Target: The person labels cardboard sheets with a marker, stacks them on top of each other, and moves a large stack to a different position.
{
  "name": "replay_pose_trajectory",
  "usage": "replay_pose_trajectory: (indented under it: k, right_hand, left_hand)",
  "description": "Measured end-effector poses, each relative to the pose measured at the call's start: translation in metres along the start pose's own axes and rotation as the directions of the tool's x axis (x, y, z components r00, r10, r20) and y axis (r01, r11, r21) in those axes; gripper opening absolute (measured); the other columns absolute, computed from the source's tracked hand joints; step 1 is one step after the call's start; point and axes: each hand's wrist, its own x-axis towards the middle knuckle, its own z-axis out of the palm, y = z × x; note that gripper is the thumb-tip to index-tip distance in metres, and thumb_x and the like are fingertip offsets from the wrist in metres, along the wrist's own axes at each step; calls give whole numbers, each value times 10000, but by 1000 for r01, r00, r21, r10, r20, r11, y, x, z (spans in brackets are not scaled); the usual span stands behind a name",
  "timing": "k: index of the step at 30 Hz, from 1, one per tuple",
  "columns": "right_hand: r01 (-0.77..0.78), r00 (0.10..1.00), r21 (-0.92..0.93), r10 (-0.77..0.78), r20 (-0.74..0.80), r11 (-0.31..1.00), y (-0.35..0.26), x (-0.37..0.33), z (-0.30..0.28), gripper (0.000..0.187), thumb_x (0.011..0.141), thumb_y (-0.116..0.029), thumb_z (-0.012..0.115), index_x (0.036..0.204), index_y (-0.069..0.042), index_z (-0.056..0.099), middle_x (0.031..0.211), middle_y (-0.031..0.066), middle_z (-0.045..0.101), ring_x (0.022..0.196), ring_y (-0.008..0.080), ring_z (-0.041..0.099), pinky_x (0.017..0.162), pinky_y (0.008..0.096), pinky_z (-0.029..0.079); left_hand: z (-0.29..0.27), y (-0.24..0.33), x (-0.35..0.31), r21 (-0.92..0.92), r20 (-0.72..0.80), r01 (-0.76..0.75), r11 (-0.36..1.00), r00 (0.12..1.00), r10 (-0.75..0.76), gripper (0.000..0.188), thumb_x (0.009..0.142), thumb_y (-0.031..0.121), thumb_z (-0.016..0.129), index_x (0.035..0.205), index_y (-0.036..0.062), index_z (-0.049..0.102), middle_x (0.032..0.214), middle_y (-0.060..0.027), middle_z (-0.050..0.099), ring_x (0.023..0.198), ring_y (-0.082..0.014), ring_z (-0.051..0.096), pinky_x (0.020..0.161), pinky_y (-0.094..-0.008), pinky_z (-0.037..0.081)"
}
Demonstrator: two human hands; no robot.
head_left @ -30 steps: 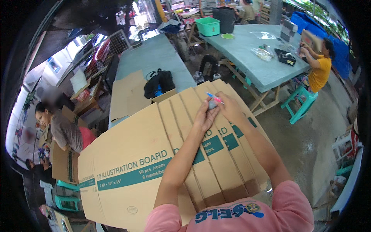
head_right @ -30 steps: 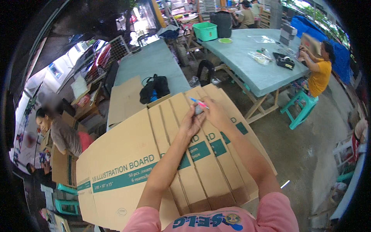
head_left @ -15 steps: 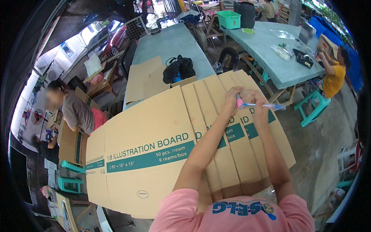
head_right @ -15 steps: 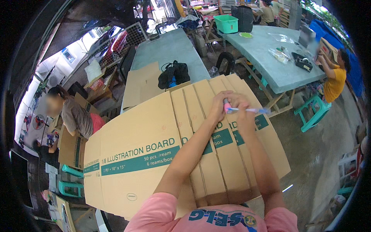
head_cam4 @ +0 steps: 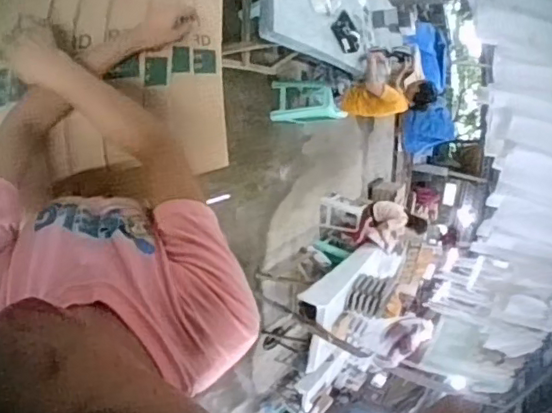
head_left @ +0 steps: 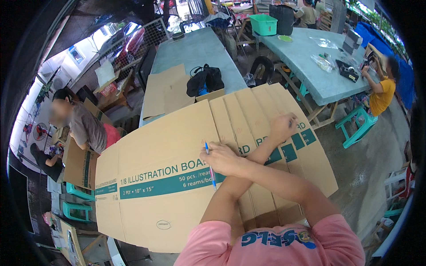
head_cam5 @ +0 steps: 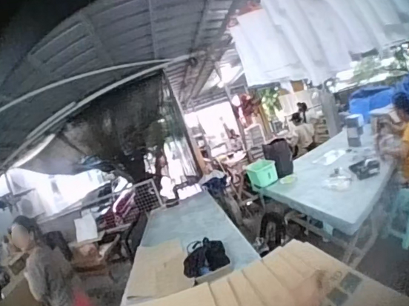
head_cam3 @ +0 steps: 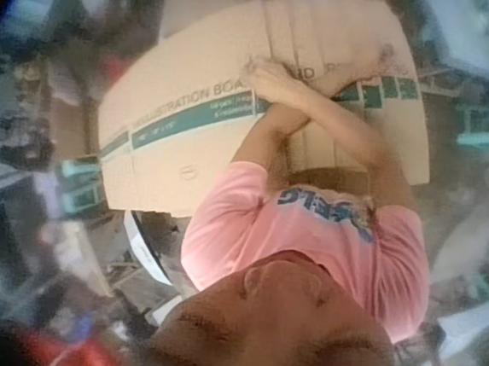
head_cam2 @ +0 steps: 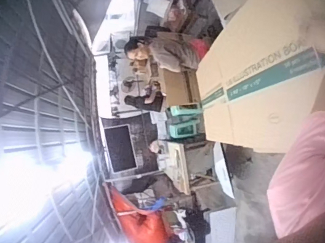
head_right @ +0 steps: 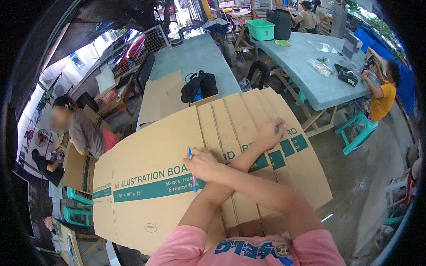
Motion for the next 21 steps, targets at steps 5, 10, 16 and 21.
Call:
replay_pose_trajectory:
  k: [5,10,16,21]
  right_hand:
    - [-109,993,35,108,43,993,32,-9,-6,399,799,-91,582,1166,44,504,901,193,644,1032,350,547,796,454,487]
    - [-97,990,-20,98,101,995,61,-39,-18,336,765,-60,602,1086,34,565,913,164,653,1056,323,544,805,427,499]
    - [-303,950,-43,306,61,952,79,-76,-32,286,789,-87,587,1061,-2,564,900,172,640,1032,335,553,780,447,494]
    - [-379,925,-32,380,12,925,92,-94,-44,262,810,-97,579,1057,-12,555,901,187,635,997,345,568,755,449,496]
  left_hand:
    - [55,37,-30,203,308,-267,942,931,198,161,867,175,531,864,36,613,826,-170,644,806,-360,638,655,-443,510]
    - [88,46,-47,246,741,-514,822,646,183,142,859,157,520,864,39,598,870,-180,629,849,-378,629,690,-460,510]
    - [91,33,-48,-58,460,-252,966,852,250,155,856,161,569,931,46,640,869,-161,661,797,-325,653,670,-411,517]
    - [85,17,-38,-236,156,123,964,984,-88,185,856,222,640,922,51,666,824,-127,690,733,-215,671,668,-342,515]
